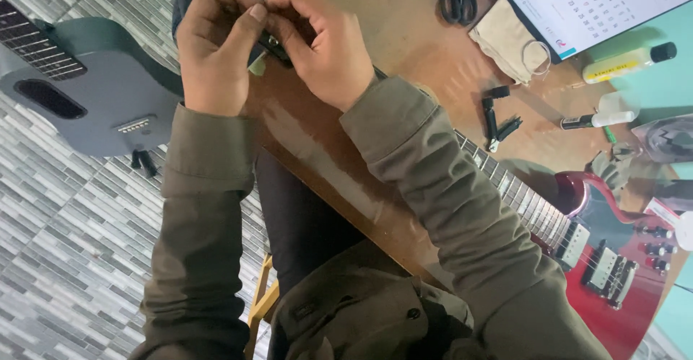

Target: The person replaces a guitar string on a red electric guitar. They thread the string through the bridge, cut the excess with scissors, and then wind the string onto the tuning peg at the headstock.

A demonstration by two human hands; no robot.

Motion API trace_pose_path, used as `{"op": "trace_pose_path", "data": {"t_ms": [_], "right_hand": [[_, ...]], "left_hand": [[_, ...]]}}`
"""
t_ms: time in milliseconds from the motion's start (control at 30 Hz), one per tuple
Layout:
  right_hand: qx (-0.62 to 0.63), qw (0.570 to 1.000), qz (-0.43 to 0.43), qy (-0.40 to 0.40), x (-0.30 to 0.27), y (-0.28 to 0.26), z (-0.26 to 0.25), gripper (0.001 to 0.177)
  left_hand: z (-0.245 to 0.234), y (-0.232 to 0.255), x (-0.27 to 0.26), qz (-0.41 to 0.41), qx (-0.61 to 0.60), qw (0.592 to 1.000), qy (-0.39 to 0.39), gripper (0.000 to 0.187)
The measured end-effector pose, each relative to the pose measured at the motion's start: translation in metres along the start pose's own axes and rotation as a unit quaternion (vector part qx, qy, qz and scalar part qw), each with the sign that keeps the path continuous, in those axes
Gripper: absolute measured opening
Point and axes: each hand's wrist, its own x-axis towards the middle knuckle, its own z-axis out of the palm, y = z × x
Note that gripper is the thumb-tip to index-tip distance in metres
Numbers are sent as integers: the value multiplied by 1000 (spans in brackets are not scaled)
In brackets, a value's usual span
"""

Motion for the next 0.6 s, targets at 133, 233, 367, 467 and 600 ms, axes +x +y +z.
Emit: {"op": "trace_pose_path", "data": {"t_ms": [133,233,367,467,600], "right_hand": [[0,1000,12,-17,3,-4,-3,10],[-23,999,20,-33,4,-1,-8,12],[-265,959,-50,-85,5,38,-15,16],[-350,927,-67,-114,5,44,-10,15],[-422,894,-102,-114,9,32,-16,10]], "left_hand": [[-8,-3,2,-43,-32,999,-6,3],[-19,-2,-2,-33,-3,999,-27,4],[-37,4,-8,44,241,970,5,5],[-43,-6,-12,-5,254,967,19,7],[-42,-20,-14,46,286,957,17,10]]}}
